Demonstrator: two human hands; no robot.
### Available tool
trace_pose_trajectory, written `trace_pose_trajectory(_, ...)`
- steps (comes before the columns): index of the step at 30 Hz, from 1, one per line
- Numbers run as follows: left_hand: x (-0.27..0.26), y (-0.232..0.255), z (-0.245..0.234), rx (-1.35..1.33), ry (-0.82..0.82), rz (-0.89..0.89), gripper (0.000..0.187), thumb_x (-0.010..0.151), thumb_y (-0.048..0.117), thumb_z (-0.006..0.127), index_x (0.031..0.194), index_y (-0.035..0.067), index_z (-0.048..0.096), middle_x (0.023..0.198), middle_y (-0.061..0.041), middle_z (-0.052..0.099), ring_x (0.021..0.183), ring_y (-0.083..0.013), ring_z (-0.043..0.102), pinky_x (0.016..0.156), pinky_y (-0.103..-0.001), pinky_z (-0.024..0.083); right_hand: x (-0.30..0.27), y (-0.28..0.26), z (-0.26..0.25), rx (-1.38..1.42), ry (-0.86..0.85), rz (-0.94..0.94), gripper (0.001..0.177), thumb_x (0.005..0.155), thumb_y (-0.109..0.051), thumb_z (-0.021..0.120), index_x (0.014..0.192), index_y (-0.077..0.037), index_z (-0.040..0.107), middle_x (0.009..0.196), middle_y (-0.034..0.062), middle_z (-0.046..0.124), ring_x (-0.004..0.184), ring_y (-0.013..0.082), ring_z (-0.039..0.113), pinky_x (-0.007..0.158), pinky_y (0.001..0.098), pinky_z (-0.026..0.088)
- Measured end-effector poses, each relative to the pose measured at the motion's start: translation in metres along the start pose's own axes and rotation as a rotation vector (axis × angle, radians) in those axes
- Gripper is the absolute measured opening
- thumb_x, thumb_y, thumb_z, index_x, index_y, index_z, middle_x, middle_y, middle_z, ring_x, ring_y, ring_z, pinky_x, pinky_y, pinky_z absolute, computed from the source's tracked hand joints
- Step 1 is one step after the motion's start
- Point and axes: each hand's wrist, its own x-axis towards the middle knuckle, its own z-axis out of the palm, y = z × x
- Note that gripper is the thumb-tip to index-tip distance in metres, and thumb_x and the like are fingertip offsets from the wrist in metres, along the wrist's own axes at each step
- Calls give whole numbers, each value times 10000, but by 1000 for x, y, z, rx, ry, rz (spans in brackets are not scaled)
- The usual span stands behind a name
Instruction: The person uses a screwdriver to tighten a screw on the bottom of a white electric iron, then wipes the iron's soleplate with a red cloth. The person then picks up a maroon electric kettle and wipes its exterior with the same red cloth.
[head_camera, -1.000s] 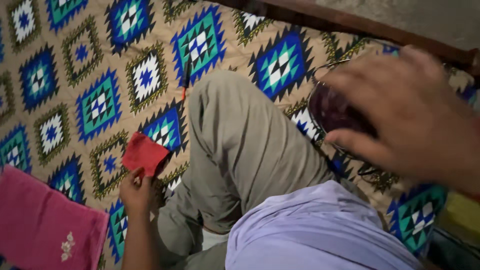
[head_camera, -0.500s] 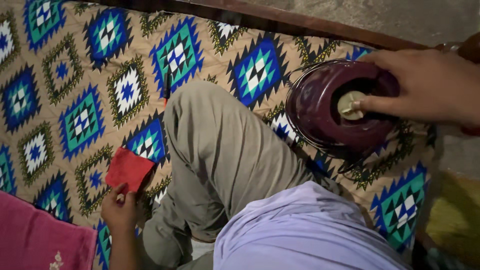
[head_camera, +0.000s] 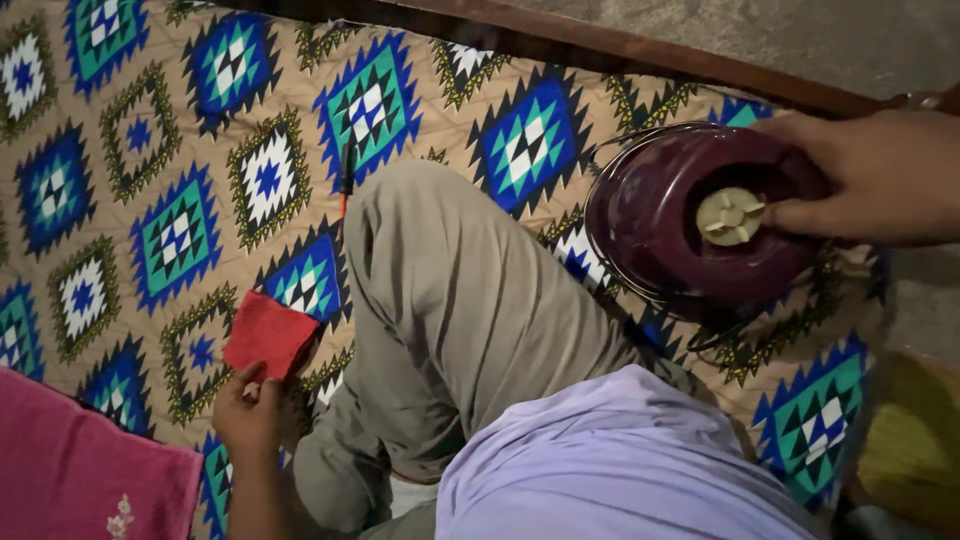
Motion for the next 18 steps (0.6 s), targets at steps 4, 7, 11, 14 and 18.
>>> trace_pose_trajectory(4,1,5,-1,109,7,70,318,883,110,753,1197,59,763,916,-46,692,694,-123,582,670,-286,501,8,12,12,57,119,-103,907,793,-545,715,1603,-263,418,1069,88,783,967,273,774,854,390,609)
trace_pose_trajectory(7,2,14,0,50,3,58,316,885,119,753,1195,62,767,918,-55,693,716,-108,584,683,-275,503,9,12,21,96,220,-46,776,820,-487,712,1537,-241,544,1055,97,794,937,292,777,854,407,599)
trace_pose_trajectory(11,-1,26,-1,67,7,34,322,881,115,750,1199,65,767,911,-55,709,713,-108,595,680,-278,501,7,8,25,130,243,-11,749,843,-477,708,1524,-195,572,1054,104,793,930,288,778,830,399,605)
trace_pose_trajectory(14,-3,33,0,52,22,14,317,883,112,740,1196,74,772,931,-45,717,708,-104,591,677,-276,500,8,8,24,51,208,23,714,860,-464,689,1521,-220,575,1053,94,794,943,279,773,827,391,603)
trace_pose_trajectory(18,-4,34,-1,35,32,26,301,901,100,732,1198,67,770,949,-58,711,717,-97,600,679,-272,498,14,9,18,266,249,-98,678,833,-384,689,1458,-145,584,1043,135,776,912,292,770,804,407,602)
